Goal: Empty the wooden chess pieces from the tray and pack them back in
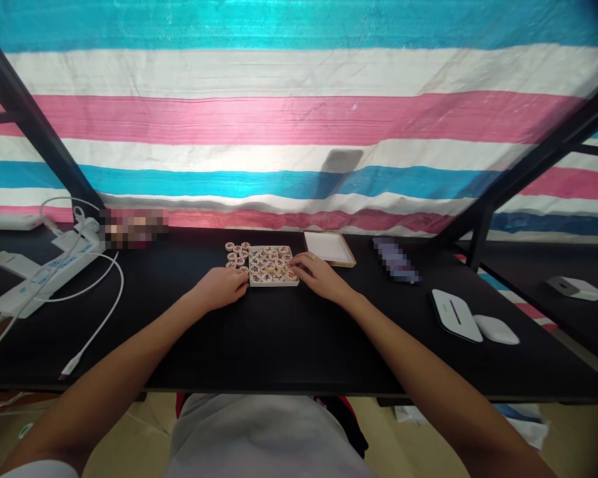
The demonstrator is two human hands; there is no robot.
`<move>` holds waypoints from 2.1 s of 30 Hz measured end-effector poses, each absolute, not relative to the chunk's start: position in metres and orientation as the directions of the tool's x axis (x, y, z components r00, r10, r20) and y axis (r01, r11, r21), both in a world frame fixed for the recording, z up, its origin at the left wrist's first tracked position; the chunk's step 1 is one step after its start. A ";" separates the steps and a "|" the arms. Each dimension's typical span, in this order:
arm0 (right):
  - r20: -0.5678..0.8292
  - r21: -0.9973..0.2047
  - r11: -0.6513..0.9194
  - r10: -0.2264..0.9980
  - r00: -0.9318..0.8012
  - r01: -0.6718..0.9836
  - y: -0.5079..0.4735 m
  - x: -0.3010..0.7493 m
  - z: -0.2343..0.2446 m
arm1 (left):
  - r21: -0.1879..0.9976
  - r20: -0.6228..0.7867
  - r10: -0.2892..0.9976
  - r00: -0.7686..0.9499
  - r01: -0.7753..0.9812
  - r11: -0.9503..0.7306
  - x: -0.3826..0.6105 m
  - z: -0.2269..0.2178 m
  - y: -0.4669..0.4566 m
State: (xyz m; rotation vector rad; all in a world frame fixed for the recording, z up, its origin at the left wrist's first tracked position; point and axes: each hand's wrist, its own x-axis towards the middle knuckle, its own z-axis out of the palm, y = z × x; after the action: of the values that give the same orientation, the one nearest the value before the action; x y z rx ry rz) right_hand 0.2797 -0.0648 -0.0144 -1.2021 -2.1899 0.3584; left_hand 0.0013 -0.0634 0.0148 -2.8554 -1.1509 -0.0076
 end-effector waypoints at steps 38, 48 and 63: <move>0.383 -0.431 0.607 0.793 -0.473 0.668 -0.058 0.286 -0.030 | 0.020 0.052 0.686 0.726 0.686 -0.727 0.002 0.013 -0.064; 0.381 -0.446 0.608 0.793 -0.475 0.657 -0.060 0.285 -0.028 | 0.103 0.282 0.665 0.691 0.668 -0.737 0.005 0.017 -0.071; 0.399 -0.457 0.623 0.781 -0.480 0.635 -0.062 0.284 -0.023 | 0.141 0.158 0.614 0.774 0.597 -0.789 0.004 0.010 -0.071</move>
State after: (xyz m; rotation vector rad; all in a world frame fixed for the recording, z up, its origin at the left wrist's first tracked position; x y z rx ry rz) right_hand 0.2844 -0.0615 -0.0227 -1.1065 -2.2649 0.3305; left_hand 0.0043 -0.0707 0.0098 -3.0360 -1.0386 -0.3164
